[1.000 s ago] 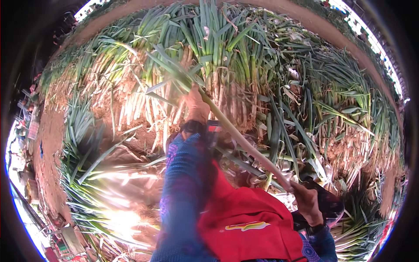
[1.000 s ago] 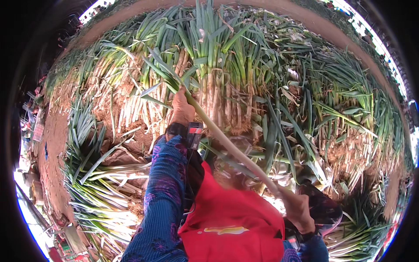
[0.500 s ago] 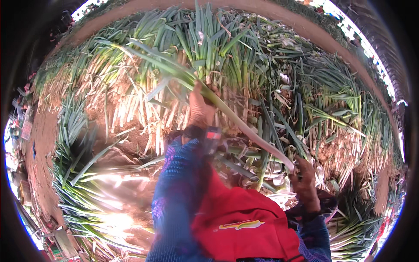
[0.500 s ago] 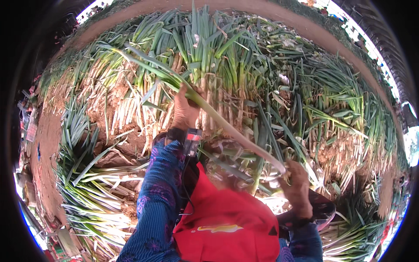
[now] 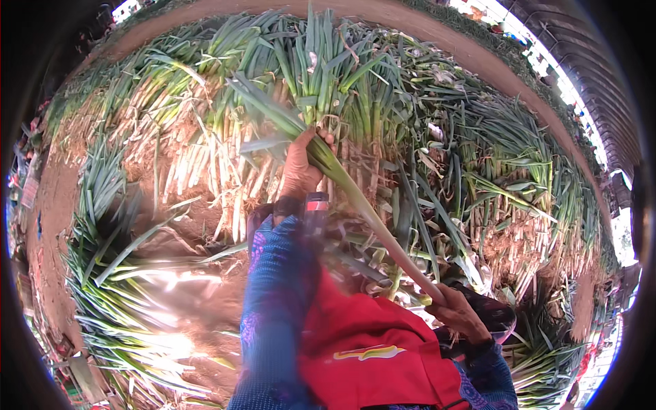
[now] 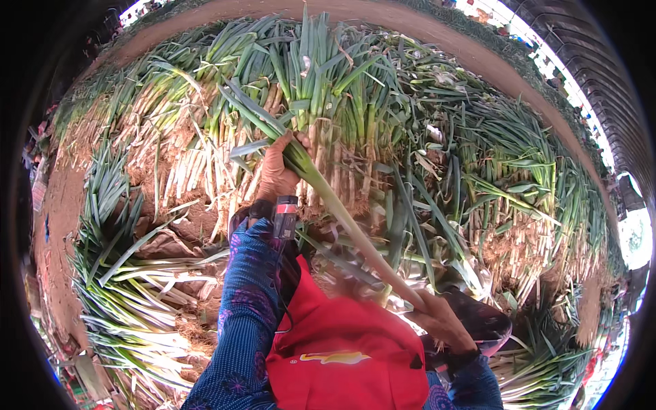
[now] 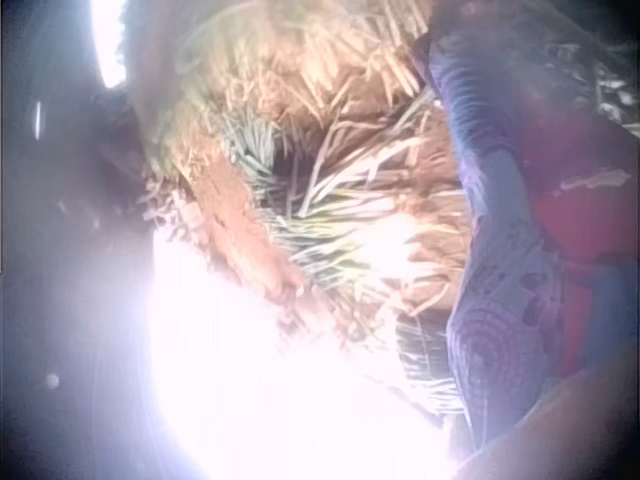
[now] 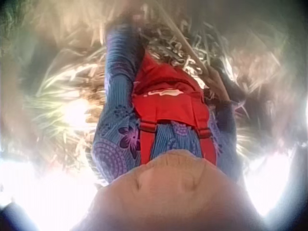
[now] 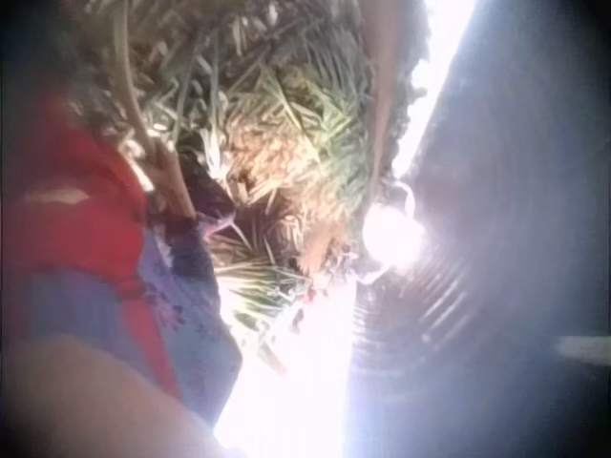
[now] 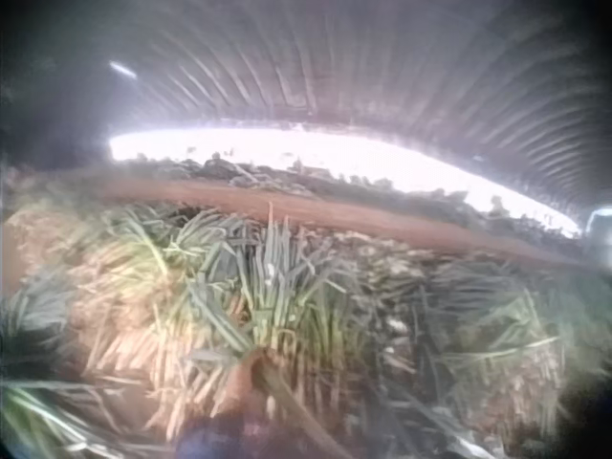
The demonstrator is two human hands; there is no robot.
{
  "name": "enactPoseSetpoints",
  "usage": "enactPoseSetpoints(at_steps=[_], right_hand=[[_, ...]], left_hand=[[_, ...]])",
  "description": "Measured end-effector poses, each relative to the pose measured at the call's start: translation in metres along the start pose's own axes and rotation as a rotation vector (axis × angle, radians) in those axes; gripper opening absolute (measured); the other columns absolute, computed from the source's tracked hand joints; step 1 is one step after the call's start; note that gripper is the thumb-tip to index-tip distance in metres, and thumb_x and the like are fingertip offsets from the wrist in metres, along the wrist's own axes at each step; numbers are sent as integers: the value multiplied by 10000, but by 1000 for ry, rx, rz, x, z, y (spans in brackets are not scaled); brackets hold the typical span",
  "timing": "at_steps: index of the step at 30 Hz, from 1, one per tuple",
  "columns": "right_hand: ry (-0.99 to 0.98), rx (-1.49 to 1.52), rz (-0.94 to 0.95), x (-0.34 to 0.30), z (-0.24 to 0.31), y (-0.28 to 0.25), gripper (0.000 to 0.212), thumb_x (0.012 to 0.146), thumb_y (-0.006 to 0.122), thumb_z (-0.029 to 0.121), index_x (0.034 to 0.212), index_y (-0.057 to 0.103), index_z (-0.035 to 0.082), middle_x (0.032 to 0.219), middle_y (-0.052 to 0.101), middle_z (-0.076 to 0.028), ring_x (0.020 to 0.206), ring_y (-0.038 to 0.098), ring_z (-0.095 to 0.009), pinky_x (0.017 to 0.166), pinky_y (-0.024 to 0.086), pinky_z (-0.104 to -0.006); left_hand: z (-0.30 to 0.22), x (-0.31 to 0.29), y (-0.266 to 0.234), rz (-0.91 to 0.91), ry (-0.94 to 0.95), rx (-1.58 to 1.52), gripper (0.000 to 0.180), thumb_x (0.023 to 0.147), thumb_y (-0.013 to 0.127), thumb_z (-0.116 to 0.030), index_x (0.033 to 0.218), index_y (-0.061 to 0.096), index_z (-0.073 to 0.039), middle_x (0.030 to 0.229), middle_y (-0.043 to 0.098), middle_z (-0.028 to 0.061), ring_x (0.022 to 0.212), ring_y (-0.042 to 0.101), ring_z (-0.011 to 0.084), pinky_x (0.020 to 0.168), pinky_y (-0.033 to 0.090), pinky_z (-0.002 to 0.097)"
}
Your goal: The person peels the outer layers from leeks by hand, one at a time, while sitting amidst a large pile of the vegetables. Each leek is picked up, stripped of its dirty skin, and then placed back onto the ground.
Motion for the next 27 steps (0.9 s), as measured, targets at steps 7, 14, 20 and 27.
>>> enactPoseSetpoints(at_steps=[7,14,20,27], right_hand=[[228,426,100,-48,-4,-7,398,812,642,88,1196,559,24,731,477,59,608,427,-30,535,335,-195],[178,644,218,-45,4,-4,431,812,603,80,1223,507,-9,753,481,37,607,433,-49,539,333,-201],[248,648,160,-58,-5,-1,414,812,627,73,1204,520,-3,758,486,37,603,439,-47,517,331,-193],[414,681,215,-70,-1,4,451,795,690,104,1191,521,-30,744,501,20,583,456,-53,509,341,-196]], left_hand=[[0,3,20,112,-43,30,388,922,561,-388,1063,486,-34,1082,576,147,947,606,303,825,508,474],[3,-12,80,227,-45,66,415,867,641,-199,1200,478,-10,1111,587,119,1031,585,303,881,488,487],[41,-10,24,-46,-115,54,223,872,534,-90,1070,531,11,1039,633,121,925,634,249,810,541,429],[54,-9,-2,-248,-191,63,247,903,604,-253,1042,537,-60,981,641,108,894,642,265,797,538,428]])
Point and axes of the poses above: each hand's wrist, its own x-axis towards the middle knuckle, its own y-axis out of the palm, z = x × y, the point moved 1 cm from there along x, towards the middle knuckle
